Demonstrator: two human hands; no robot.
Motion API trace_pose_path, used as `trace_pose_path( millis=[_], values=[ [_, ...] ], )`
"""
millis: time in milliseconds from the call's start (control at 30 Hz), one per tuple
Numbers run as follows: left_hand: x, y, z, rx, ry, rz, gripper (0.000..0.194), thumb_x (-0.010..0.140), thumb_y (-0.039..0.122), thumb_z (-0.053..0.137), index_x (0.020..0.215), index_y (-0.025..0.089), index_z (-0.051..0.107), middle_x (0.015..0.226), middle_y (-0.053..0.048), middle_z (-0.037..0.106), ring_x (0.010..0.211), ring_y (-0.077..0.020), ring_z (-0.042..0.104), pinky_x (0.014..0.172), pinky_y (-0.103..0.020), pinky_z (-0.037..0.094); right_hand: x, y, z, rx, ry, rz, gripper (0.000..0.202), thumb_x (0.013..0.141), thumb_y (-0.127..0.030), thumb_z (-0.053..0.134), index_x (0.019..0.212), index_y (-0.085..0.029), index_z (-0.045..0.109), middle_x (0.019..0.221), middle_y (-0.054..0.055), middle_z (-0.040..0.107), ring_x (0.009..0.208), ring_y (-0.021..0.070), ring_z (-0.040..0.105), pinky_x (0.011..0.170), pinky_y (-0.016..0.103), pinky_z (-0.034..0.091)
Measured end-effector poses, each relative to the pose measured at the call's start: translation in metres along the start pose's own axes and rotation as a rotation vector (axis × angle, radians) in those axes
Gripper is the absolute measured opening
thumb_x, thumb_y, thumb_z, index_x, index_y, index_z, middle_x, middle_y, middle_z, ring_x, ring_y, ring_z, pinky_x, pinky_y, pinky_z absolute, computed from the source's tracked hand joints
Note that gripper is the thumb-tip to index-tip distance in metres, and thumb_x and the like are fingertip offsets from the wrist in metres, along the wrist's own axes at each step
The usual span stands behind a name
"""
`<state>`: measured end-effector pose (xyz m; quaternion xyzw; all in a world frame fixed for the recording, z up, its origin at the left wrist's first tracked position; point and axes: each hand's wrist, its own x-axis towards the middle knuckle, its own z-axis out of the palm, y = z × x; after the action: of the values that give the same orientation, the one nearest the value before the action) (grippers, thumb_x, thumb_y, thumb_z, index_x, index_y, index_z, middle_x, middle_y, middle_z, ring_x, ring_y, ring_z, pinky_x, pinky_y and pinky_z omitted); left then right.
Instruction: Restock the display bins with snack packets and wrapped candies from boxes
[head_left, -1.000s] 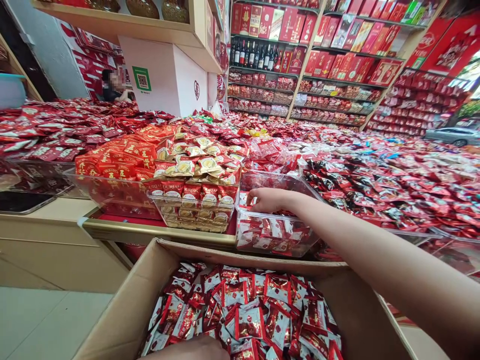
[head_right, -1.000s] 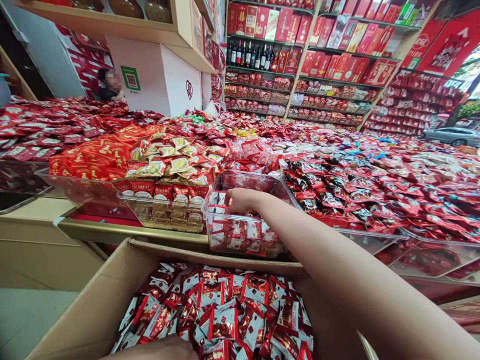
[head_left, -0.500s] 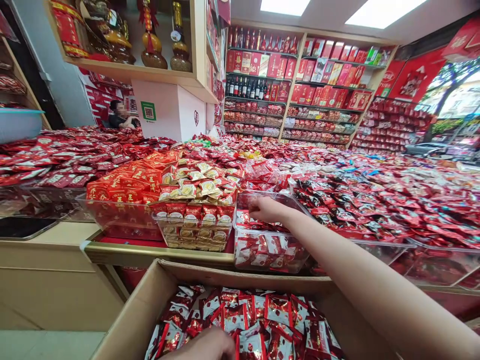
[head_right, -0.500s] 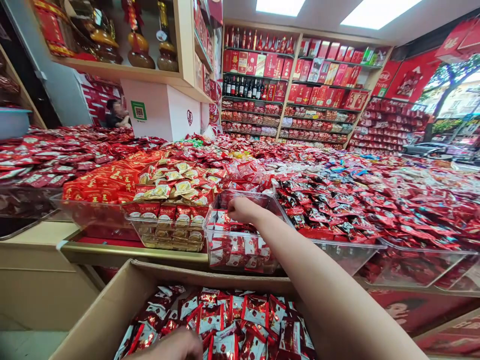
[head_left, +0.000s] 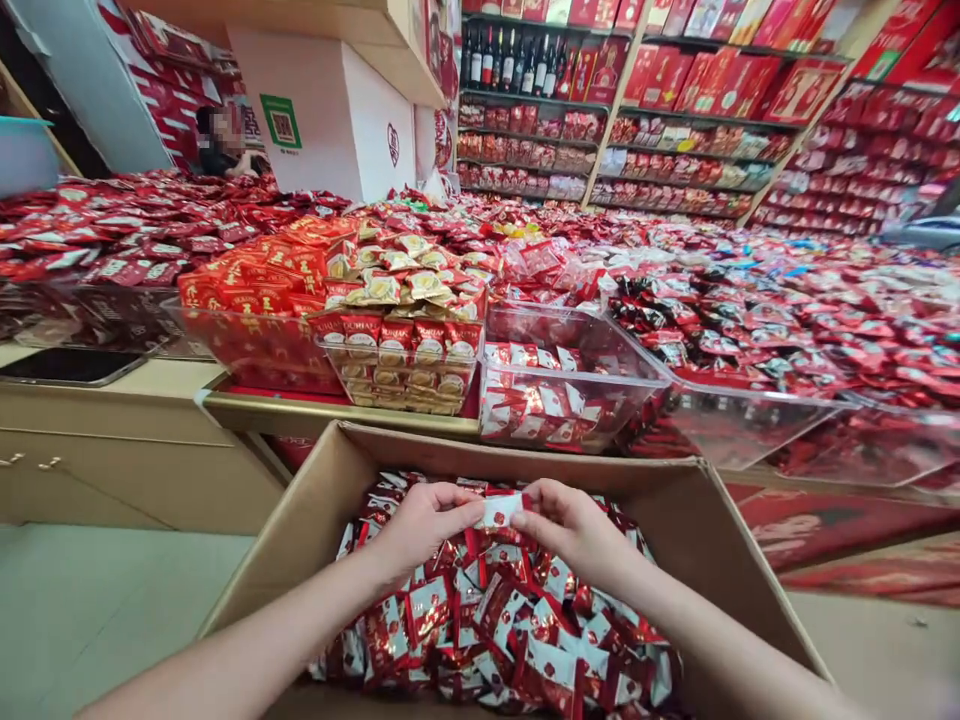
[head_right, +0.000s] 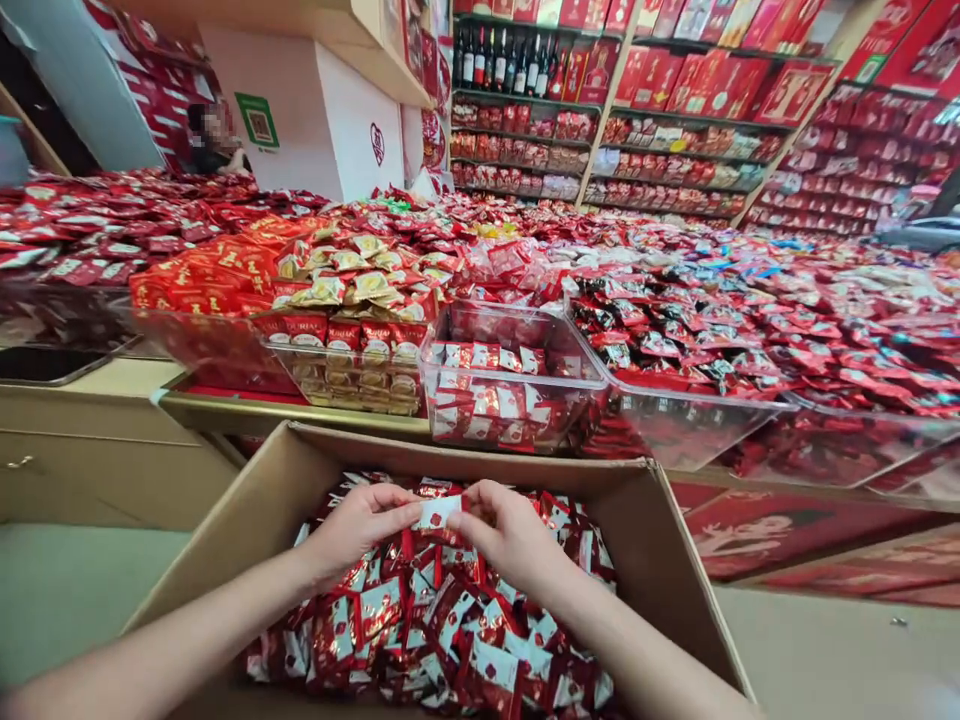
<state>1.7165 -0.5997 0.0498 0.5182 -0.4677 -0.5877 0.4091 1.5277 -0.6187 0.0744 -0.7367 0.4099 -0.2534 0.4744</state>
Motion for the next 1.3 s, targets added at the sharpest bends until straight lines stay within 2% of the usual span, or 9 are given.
trace_pose_path(
  millis=[167,300,467,600,733,1033,1133,1200,1300],
  values=[
    [-0.005,-0.003,0.013,-0.109,-0.07,0.006,0.024,0.063,0.028,0.062,0.081,0.013,0.057,0.072,-0.001,0.062,0.064,-0.0107,0.054,0.062,-0.023,0.041,0.006,0.024,0.004,0.265,-0.012,0.071,0.028,0.069,-0.04,0.052,0.061,-0.016,0.04,0.052,-0.006,0.036,0.047,0.005,0.029,0.044,0.019,0.024],
    [-0.008,-0.001,0.019,-0.132,-0.194,-0.035,0.039,0.063,0.02,0.063,0.098,0.015,0.048,0.081,-0.003,0.062,0.069,-0.0127,0.057,0.068,-0.028,0.044,0.002,0.023,0.003,0.384,-0.019,0.142,0.029,0.067,-0.041,0.054,0.062,-0.016,0.041,0.054,-0.005,0.04,0.047,0.0052,0.031,0.044,0.019,0.025],
    [-0.009,0.006,0.019,-0.18,-0.253,-0.029,0.04,0.065,0.018,0.061,0.101,0.014,0.045,0.085,-0.005,0.061,0.075,-0.0138,0.057,0.072,-0.03,0.044,0.0,0.018,0.004,0.545,-0.054,0.174,0.026,0.068,-0.038,0.056,0.065,-0.016,0.043,0.056,-0.004,0.046,0.049,0.0052,0.036,0.046,0.019,0.028],
    [-0.009,0.002,0.014,-0.144,-0.276,-0.029,0.038,0.067,0.017,0.059,0.102,0.016,0.044,0.091,-0.004,0.06,0.08,-0.0136,0.056,0.075,-0.029,0.043,0.001,0.019,0.007,0.529,-0.058,0.181,0.026,0.067,-0.039,0.056,0.067,-0.016,0.046,0.056,-0.005,0.045,0.046,0.0046,0.036,0.044,0.018,0.029],
    [-0.007,-0.004,0.011,-0.127,-0.176,0.014,0.038,0.066,0.018,0.06,0.101,0.017,0.045,0.095,-0.004,0.06,0.083,-0.0144,0.055,0.077,-0.029,0.041,0.002,0.02,0.012,0.558,-0.066,0.198,0.028,0.066,-0.041,0.057,0.076,-0.016,0.048,0.062,-0.003,0.048,0.051,0.0066,0.043,0.05,0.02,0.036],
    [-0.009,0.002,0.013,-0.035,-0.147,0.035,0.028,0.068,0.028,0.058,0.093,0.016,0.055,0.092,-0.004,0.06,0.083,-0.0162,0.053,0.077,-0.029,0.04,0.003,0.02,0.012,0.454,-0.041,0.126,0.026,0.066,-0.04,0.058,0.069,-0.016,0.051,0.054,-0.005,0.044,0.048,0.0058,0.038,0.046,0.019,0.033],
    [-0.01,0.004,0.013,-0.157,-0.084,0.0,0.027,0.064,0.026,0.062,0.089,0.017,0.055,0.092,-0.003,0.06,0.083,-0.0161,0.053,0.076,-0.028,0.041,0.004,0.019,0.018,0.528,-0.028,0.166,0.028,0.064,-0.042,0.058,0.072,-0.017,0.05,0.059,-0.003,0.049,0.05,0.0074,0.044,0.049,0.021,0.039],
    [-0.011,0.005,0.012,-0.29,-0.109,-0.041,0.026,0.065,0.028,0.061,0.087,0.017,0.054,0.087,-0.002,0.06,0.077,-0.0147,0.054,0.07,-0.027,0.042,0.003,0.015,0.02,0.52,-0.025,0.154,0.026,0.066,-0.042,0.056,0.072,-0.017,0.05,0.062,-0.002,0.051,0.052,0.009,0.047,0.052,0.023,0.041],
    [-0.012,0.008,0.008,-0.459,-0.182,-0.106,0.026,0.073,0.038,0.049,0.089,0.017,0.052,0.079,-0.003,0.059,0.066,-0.0128,0.055,0.064,-0.027,0.042,-0.003,-0.005,0.008,0.312,0.09,0.02,0.017,0.071,-0.038,0.051,0.072,-0.021,0.051,0.065,-0.001,0.054,0.057,0.013,0.05,0.054,0.027,0.043]
  ],
)
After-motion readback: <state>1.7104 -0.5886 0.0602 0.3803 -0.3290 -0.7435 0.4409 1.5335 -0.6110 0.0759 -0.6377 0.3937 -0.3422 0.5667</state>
